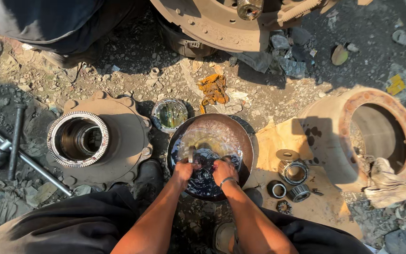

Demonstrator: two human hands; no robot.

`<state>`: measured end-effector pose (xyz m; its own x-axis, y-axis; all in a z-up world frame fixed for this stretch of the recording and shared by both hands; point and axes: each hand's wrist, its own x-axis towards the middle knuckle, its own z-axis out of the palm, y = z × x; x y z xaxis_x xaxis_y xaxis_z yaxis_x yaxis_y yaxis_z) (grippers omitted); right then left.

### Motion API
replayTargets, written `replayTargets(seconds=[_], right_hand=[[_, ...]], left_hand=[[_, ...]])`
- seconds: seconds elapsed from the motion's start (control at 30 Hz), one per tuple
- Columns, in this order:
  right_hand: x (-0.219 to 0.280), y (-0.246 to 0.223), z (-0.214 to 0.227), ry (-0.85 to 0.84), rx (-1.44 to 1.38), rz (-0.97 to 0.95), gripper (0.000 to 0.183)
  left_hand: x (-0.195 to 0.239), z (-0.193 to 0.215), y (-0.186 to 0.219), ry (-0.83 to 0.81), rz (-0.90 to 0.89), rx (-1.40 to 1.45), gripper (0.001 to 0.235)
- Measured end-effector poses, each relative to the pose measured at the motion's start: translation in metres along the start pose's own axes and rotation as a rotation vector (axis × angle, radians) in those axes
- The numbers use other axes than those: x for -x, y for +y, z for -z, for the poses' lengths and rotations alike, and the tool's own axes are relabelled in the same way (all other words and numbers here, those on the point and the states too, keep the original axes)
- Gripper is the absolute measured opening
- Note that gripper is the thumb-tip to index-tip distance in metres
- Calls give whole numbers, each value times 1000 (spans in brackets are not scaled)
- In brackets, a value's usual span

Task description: The person pours liquid into a metal basin and scrubs several small mechanical parts with a cloth. The cleaned parts are placed on a piece of cardboard nearby.

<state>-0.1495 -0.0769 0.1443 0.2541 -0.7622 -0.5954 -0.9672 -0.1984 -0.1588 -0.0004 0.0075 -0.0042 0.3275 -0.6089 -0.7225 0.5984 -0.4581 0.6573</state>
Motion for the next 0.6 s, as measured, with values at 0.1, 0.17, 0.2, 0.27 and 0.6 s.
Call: replayTargets(seconds=[0.1,0.17,0.2,0.27,0.6], right_hand=[[4,-4,-10,-12,82,-68,65],[3,-2,-21,-58,129,-47,67],[2,1,-28,-87,156,-9,65],[-6,7,-39,-153,171,36,57],[-45,25,-59,68,121,58,60]], left_hand=[[15,4,8,6,86,-130,54],[26,1,16,15,160,-188,65],[31,-1,18,21,193,-204,70],[35,-3,24,12,271,-157,81],[18,-8,25,31,95,-14,24]])
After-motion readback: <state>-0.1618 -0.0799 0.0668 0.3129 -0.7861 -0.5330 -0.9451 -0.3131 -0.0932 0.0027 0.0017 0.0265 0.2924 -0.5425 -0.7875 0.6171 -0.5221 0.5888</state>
